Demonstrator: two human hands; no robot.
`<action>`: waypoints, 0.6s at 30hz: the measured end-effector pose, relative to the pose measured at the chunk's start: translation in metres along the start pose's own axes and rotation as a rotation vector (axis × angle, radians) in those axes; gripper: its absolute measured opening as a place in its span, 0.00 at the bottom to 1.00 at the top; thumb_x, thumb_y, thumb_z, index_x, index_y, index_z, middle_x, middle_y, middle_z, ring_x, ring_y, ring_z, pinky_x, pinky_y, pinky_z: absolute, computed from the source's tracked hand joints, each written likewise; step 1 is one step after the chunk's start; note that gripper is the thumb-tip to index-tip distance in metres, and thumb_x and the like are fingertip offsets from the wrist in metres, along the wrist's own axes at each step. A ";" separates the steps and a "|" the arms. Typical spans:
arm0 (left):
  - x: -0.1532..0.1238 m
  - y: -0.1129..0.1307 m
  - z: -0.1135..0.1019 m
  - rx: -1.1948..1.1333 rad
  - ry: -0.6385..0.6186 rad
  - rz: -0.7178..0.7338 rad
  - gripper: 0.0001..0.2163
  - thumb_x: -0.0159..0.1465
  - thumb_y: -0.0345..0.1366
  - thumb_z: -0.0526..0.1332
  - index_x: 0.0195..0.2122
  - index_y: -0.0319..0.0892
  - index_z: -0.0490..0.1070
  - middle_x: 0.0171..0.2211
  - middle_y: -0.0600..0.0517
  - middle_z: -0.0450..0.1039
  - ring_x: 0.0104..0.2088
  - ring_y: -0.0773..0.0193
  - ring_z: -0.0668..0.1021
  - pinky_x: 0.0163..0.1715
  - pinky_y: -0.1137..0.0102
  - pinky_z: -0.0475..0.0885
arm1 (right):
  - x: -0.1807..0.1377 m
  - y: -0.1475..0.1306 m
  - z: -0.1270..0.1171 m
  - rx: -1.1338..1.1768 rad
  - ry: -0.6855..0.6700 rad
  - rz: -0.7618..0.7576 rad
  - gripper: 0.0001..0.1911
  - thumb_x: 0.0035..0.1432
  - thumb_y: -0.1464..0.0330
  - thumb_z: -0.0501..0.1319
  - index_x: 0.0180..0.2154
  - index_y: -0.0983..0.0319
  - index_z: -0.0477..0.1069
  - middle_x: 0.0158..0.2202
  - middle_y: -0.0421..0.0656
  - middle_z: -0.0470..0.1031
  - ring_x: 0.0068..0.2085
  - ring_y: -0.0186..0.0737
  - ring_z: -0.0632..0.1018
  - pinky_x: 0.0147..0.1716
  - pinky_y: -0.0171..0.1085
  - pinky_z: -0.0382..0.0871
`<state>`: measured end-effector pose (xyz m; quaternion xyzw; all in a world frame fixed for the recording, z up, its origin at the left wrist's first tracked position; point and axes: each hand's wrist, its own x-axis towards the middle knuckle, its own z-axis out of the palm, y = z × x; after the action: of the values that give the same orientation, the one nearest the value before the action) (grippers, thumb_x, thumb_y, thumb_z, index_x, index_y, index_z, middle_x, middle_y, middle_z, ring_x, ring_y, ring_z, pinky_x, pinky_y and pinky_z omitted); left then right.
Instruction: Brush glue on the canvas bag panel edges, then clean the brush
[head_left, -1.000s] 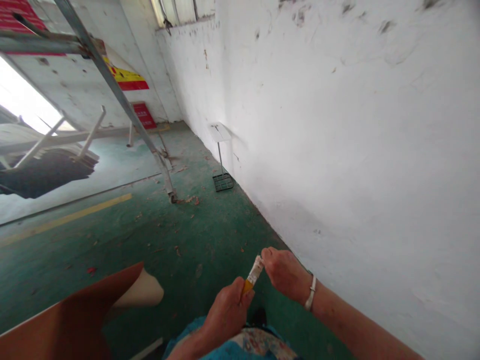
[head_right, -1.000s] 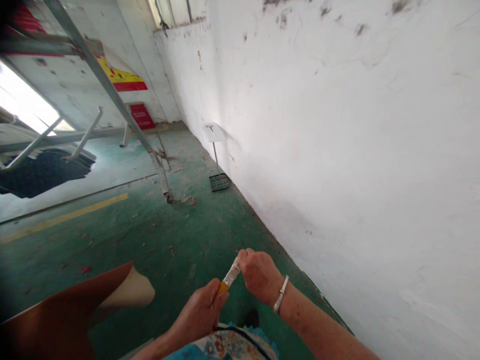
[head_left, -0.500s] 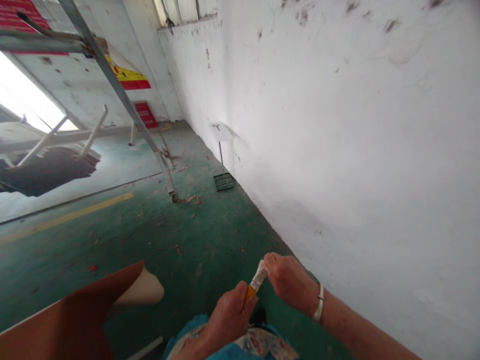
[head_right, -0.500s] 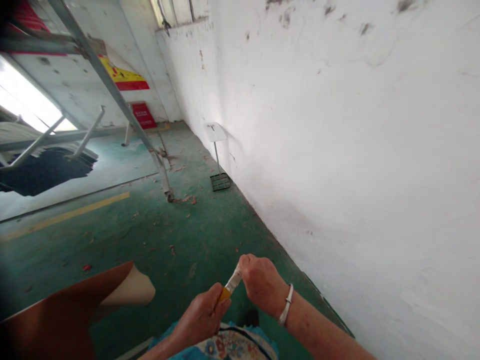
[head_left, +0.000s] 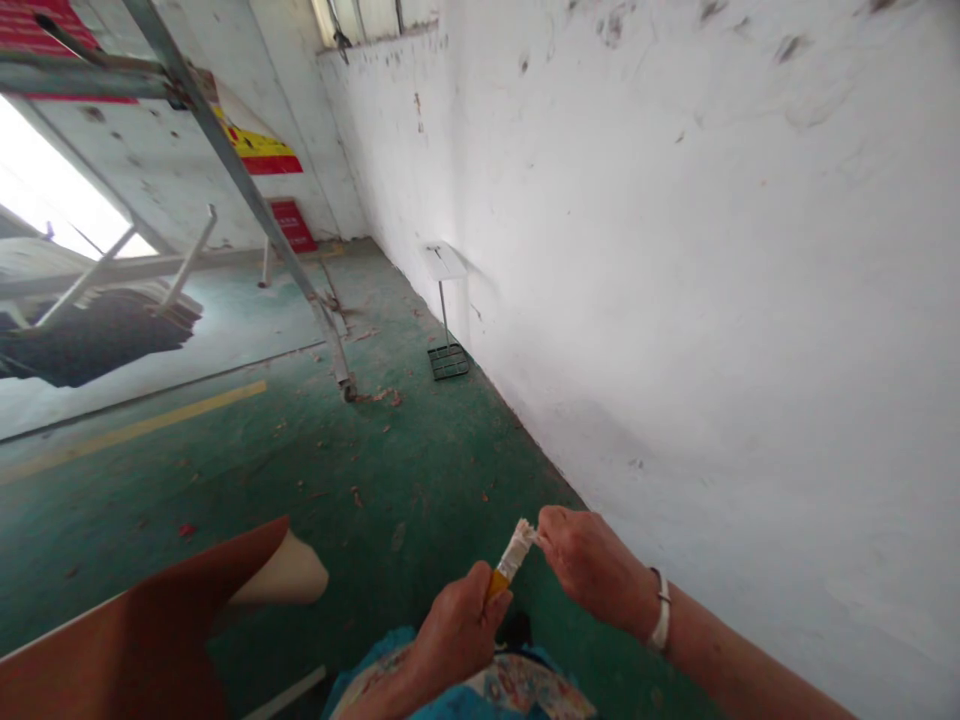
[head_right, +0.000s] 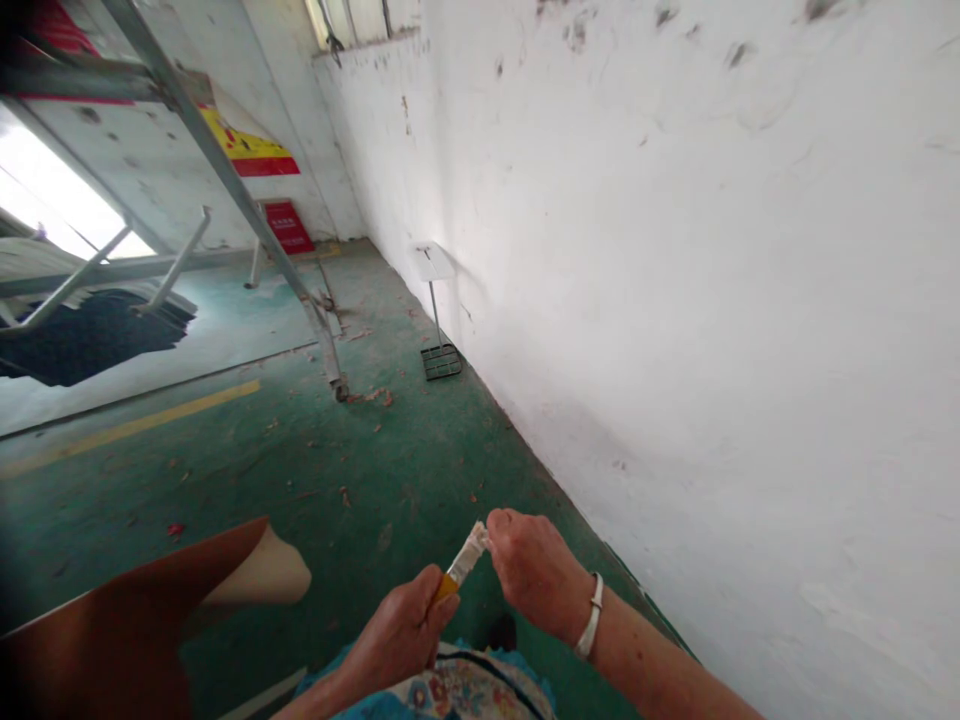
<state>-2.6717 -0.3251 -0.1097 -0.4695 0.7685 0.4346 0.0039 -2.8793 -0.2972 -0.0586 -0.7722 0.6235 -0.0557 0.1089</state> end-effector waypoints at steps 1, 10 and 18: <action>0.000 0.000 0.000 0.011 -0.007 0.007 0.08 0.65 0.38 0.49 0.29 0.45 0.53 0.24 0.57 0.61 0.25 0.68 0.65 0.25 0.72 0.54 | 0.001 -0.004 0.003 -0.004 -0.010 -0.009 0.07 0.65 0.75 0.51 0.35 0.61 0.64 0.31 0.40 0.73 0.29 0.37 0.74 0.27 0.37 0.55; -0.001 -0.001 0.003 0.035 -0.014 0.008 0.08 0.65 0.37 0.49 0.28 0.45 0.52 0.23 0.58 0.60 0.24 0.68 0.64 0.25 0.72 0.54 | 0.021 0.038 0.000 -0.104 0.032 0.186 0.08 0.64 0.80 0.49 0.36 0.65 0.64 0.32 0.51 0.73 0.30 0.42 0.75 0.25 0.37 0.54; 0.001 -0.005 0.003 -0.070 0.003 -0.015 0.09 0.66 0.39 0.48 0.29 0.45 0.53 0.20 0.58 0.61 0.23 0.68 0.65 0.24 0.72 0.55 | -0.004 0.003 -0.003 0.006 0.027 0.001 0.08 0.68 0.71 0.50 0.34 0.60 0.62 0.29 0.39 0.72 0.29 0.36 0.73 0.27 0.37 0.54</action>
<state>-2.6702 -0.3244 -0.1154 -0.4758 0.7492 0.4607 -0.0104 -2.8839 -0.2938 -0.0560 -0.7708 0.6251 -0.0678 0.1025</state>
